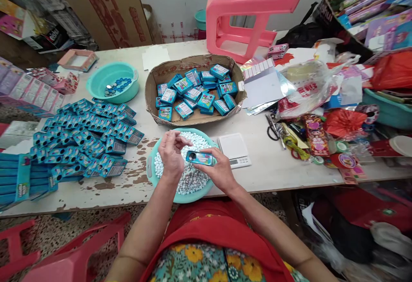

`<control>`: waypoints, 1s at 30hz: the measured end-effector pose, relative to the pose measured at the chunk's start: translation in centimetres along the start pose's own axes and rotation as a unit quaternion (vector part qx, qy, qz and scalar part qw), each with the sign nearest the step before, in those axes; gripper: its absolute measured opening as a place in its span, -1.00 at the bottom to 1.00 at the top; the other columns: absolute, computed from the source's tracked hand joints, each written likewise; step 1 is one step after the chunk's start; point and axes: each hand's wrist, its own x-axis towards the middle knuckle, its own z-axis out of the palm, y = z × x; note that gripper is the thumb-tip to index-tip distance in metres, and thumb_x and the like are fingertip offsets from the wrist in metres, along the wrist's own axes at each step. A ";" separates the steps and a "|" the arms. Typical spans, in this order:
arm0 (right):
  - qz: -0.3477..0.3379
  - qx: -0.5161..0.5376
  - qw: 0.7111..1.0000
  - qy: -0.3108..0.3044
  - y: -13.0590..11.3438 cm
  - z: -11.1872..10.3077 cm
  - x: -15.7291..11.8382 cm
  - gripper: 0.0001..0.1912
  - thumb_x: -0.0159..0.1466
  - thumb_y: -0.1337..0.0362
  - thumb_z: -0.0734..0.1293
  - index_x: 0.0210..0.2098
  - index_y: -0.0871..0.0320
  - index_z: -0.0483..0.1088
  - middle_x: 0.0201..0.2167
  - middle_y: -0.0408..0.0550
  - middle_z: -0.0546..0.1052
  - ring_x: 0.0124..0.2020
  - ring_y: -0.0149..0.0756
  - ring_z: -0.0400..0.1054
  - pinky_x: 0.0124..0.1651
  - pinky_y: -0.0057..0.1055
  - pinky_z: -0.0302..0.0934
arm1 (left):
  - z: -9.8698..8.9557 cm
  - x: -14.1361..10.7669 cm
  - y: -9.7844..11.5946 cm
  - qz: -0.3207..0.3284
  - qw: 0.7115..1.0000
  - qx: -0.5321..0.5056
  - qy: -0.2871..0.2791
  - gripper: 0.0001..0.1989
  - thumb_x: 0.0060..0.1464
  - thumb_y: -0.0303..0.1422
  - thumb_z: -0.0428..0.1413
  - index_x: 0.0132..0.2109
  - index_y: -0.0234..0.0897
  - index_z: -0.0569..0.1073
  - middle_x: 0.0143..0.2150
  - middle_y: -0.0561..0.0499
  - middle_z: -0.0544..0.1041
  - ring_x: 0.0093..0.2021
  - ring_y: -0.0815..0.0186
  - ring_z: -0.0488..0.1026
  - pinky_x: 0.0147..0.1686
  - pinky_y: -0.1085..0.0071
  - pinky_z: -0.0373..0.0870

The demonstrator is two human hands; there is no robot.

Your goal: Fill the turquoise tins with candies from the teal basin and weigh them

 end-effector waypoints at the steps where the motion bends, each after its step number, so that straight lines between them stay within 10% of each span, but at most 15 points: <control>1: 0.005 0.017 1.000 0.001 0.0 -0.7 -0.4 -0.64 0.02 0.17 0.47 -0.19 0.05 0.42 -0.24 -0.10 0.48 -0.16 -0.21 0.37 -0.09 -0.29 0.26 | -0.7 0.8 -0.5 0.020 0.999 0.024 0.016 -0.75 0.08 -0.14 0.03 -0.31 -0.24 0.38 -0.56 0.09 0.41 -0.51 0.34 0.42 -0.33 0.34 0.39; 4: 0.021 0.038 0.999 0.020 0.7 -2.6 -1.6 -0.63 0.03 0.16 0.47 -0.18 0.05 0.41 -0.20 -0.08 0.47 -0.16 -0.22 0.37 -0.09 -0.29 0.27 | -2.9 3.1 -3.3 0.070 0.975 0.213 0.007 -0.77 0.04 -0.15 0.08 -0.33 -0.23 0.43 -0.42 0.02 0.46 -0.32 0.28 0.43 -0.19 0.32 0.34; 10: 0.040 0.022 0.998 0.032 2.6 -3.4 -2.5 -0.64 0.04 0.15 0.47 -0.18 0.06 0.41 -0.23 -0.09 0.46 -0.18 -0.22 0.37 -0.11 -0.29 0.27 | -5.0 1.9 -9.0 0.109 0.744 0.635 -0.179 -0.72 0.04 -0.13 0.09 -0.14 -0.14 0.48 -0.08 -0.09 0.43 -0.03 0.08 0.28 -0.01 0.15 0.16; 14: 0.056 0.007 0.998 0.042 2.9 -3.2 -2.4 -0.65 0.04 0.15 0.46 -0.20 0.07 0.41 -0.24 -0.09 0.48 -0.18 -0.22 0.38 -0.10 -0.28 0.26 | -5.5 0.0 -9.6 0.122 0.680 0.699 -0.186 -0.69 0.08 -0.07 0.02 -0.18 -0.16 0.45 -0.12 -0.13 0.39 -0.07 0.09 0.28 -0.12 0.22 0.20; 17: 0.057 0.004 0.997 0.045 2.6 -3.1 -2.3 -0.64 0.04 0.13 0.46 -0.20 0.08 0.41 -0.25 -0.08 0.48 -0.20 -0.22 0.38 -0.12 -0.28 0.26 | -6.3 0.3 -9.8 0.121 0.734 0.651 -0.150 -0.75 0.11 -0.14 0.01 -0.31 -0.19 0.44 -0.23 -0.10 0.41 -0.19 0.18 0.32 -0.22 0.34 0.21; 24: 0.010 -0.044 0.999 0.002 2.3 -1.4 -1.4 -0.67 0.04 0.16 0.46 -0.22 0.08 0.40 -0.29 -0.09 0.46 -0.22 -0.21 0.37 -0.17 -0.30 0.26 | -5.6 1.2 -7.4 -0.049 0.967 0.249 0.030 -0.68 -0.06 -0.15 0.16 -0.54 -0.27 0.30 -0.57 0.12 0.26 -0.56 0.44 0.18 -0.55 0.51 0.12; 30: -0.039 -0.123 0.991 -0.038 1.4 1.3 -0.4 -0.70 0.05 0.23 0.46 -0.24 0.10 0.39 -0.31 -0.07 0.47 -0.22 -0.18 0.36 -0.18 -0.29 0.23 | -2.4 -0.3 -1.6 -0.158 0.985 -0.063 0.001 -0.75 -0.07 -0.23 0.17 -0.42 -0.27 0.27 -0.53 0.14 0.27 -0.65 0.53 0.16 -0.70 0.56 0.02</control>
